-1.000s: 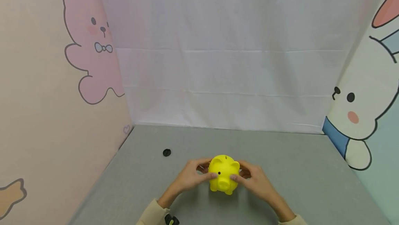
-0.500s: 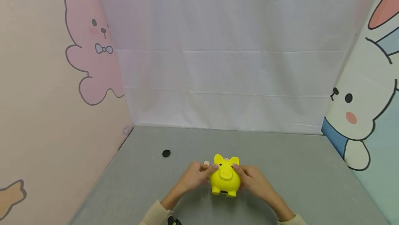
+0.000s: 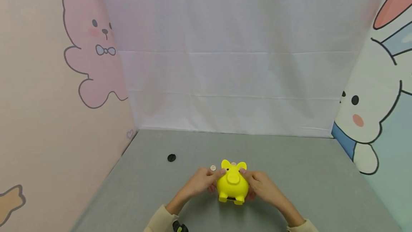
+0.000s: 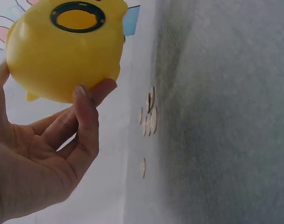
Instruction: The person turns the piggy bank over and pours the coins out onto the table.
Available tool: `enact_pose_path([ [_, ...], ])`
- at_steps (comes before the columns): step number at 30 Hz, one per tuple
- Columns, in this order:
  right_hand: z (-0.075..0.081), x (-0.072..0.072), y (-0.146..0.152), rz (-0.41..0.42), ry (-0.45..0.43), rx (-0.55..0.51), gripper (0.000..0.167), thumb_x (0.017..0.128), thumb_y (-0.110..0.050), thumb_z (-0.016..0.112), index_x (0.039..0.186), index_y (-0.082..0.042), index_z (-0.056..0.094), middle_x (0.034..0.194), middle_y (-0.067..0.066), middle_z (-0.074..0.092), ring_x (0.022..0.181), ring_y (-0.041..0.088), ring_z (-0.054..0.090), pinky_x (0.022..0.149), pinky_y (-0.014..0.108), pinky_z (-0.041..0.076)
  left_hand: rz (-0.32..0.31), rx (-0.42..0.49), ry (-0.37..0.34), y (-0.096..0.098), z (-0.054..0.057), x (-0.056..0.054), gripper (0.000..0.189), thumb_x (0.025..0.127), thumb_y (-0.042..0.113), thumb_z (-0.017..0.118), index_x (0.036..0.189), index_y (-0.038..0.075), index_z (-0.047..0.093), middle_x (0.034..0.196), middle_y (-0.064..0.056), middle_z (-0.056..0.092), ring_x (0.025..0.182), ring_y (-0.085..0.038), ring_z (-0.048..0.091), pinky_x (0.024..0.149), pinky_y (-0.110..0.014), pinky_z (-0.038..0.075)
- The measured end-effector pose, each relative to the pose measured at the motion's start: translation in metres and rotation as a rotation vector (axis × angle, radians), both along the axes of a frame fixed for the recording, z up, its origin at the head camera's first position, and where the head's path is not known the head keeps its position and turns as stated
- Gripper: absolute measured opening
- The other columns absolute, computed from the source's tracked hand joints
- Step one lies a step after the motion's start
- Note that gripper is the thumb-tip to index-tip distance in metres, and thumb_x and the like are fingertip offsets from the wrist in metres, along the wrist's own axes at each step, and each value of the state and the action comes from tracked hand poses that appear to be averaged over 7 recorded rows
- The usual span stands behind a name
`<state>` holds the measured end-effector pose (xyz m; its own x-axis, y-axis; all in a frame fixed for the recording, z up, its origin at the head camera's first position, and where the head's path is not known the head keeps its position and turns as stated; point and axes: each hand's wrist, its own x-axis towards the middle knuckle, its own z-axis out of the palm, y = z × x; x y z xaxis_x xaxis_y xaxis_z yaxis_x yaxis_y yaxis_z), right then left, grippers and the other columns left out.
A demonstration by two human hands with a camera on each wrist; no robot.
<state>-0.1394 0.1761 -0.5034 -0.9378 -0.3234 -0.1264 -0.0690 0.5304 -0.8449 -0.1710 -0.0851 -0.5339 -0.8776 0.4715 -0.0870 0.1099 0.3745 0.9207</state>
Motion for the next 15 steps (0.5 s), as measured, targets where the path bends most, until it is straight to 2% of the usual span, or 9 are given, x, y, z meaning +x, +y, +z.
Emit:
enact_pose_path([
  [3,0.000,0.001,0.004,0.036,0.069,0.013,0.050,0.106,-0.048,0.059,0.121,-0.001,0.070,0.107,0.019,0.078,0.074,0.018,0.071,0.064,0.034,0.063,-0.047,0.037,0.026,-0.006,-0.001,-0.001,0.056,0.095,0.060,0.071,0.119,0.010,0.078,0.105,-0.008,0.080,0.083,-0.015,0.074,0.075,-0.035,0.064],
  [4,-0.001,0.001,0.006,0.051,0.109,0.009,0.051,0.103,-0.044,0.067,0.130,-0.001,0.067,0.118,0.022,0.076,0.079,0.016,0.073,0.068,0.033,0.064,-0.063,0.041,0.049,-0.009,-0.001,-0.001,0.061,0.092,0.057,0.076,0.131,0.010,0.073,0.116,-0.006,0.079,0.090,-0.013,0.074,0.081,-0.033,0.064],
  [7,-0.004,0.002,0.011,0.097,0.242,0.001,0.073,0.090,-0.038,0.084,0.147,-0.002,0.055,0.144,0.027,0.063,0.094,0.017,0.075,0.078,0.035,0.066,-0.099,0.046,0.146,-0.013,-0.001,-0.001,0.083,0.083,0.047,0.089,0.152,0.013,0.057,0.142,-0.004,0.070,0.108,-0.012,0.072,0.095,-0.039,0.063],
  [10,-0.009,0.003,0.011,0.114,0.360,-0.009,0.086,0.081,-0.037,0.091,0.151,-0.006,0.052,0.149,0.026,0.060,0.101,0.023,0.077,0.083,0.043,0.066,-0.099,0.031,0.246,-0.015,0.000,0.000,0.093,0.078,0.044,0.094,0.157,0.019,0.051,0.152,-0.002,0.063,0.115,-0.015,0.070,0.101,-0.049,0.061],
  [12,-0.012,0.004,0.009,0.105,0.437,-0.005,0.091,0.077,-0.038,0.093,0.153,-0.008,0.051,0.150,0.023,0.060,0.105,0.023,0.076,0.084,0.044,0.066,-0.087,0.036,0.315,-0.015,-0.001,0.002,0.094,0.076,0.041,0.095,0.157,0.022,0.050,0.150,-0.002,0.064,0.118,-0.015,0.069,0.101,-0.051,0.060],
  [15,-0.015,0.005,0.007,0.103,0.609,-0.003,0.099,0.071,-0.033,0.098,0.155,-0.009,0.050,0.150,0.019,0.061,0.111,0.024,0.074,0.085,0.042,0.066,-0.066,0.034,0.537,-0.015,-0.006,0.005,0.100,0.073,0.035,0.098,0.158,0.016,0.049,0.147,-0.005,0.066,0.118,-0.019,0.070,0.099,-0.047,0.061],
])
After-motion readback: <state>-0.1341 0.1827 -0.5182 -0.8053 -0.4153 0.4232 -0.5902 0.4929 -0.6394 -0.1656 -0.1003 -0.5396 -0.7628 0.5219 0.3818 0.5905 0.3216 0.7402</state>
